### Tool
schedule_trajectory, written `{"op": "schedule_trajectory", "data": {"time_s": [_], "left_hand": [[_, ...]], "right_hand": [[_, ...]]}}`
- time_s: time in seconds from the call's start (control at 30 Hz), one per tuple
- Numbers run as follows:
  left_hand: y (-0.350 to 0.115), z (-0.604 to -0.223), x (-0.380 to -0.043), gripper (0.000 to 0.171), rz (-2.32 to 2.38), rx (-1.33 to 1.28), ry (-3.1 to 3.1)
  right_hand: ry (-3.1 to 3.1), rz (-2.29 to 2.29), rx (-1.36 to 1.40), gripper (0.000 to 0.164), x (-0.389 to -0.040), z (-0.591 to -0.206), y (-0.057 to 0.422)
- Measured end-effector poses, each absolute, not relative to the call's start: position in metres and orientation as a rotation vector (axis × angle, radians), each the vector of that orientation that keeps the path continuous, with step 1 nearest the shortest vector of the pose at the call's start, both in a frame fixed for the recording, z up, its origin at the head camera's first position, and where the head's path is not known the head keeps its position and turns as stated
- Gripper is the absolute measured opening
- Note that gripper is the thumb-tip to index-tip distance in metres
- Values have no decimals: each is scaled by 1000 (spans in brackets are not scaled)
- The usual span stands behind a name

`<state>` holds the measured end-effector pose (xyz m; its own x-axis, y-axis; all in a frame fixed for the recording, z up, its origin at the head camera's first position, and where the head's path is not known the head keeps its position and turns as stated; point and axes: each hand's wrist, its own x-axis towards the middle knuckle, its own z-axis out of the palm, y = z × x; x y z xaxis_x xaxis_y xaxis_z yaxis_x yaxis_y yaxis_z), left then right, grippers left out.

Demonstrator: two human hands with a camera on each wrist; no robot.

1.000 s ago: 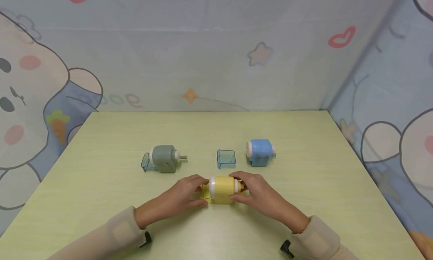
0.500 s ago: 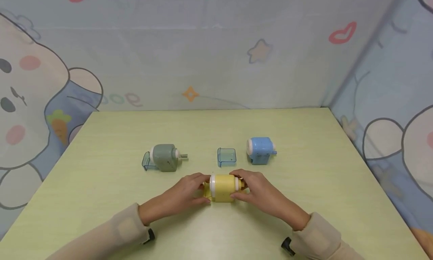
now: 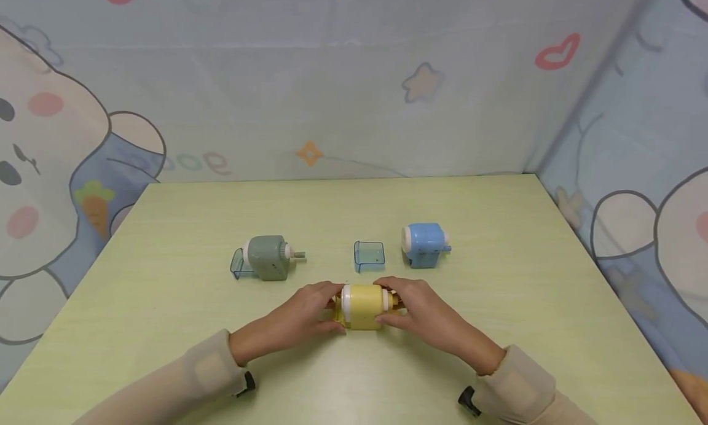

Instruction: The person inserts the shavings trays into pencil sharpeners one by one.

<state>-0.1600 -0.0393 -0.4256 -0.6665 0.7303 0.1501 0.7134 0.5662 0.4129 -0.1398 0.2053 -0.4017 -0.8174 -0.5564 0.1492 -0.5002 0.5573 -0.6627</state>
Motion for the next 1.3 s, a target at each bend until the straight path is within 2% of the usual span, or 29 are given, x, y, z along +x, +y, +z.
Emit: {"op": "schedule_trajectory", "data": {"time_s": [0.57,1.3], "left_hand": [[-32,-425,-162,79,823,1179,2707],[-25,-428,-163,81,851,1131,2701]], "right_hand": [[2660,-1165,-910,50,-139,-400,205],[2644,-1189,-898,49,-139,-402,207]]}}
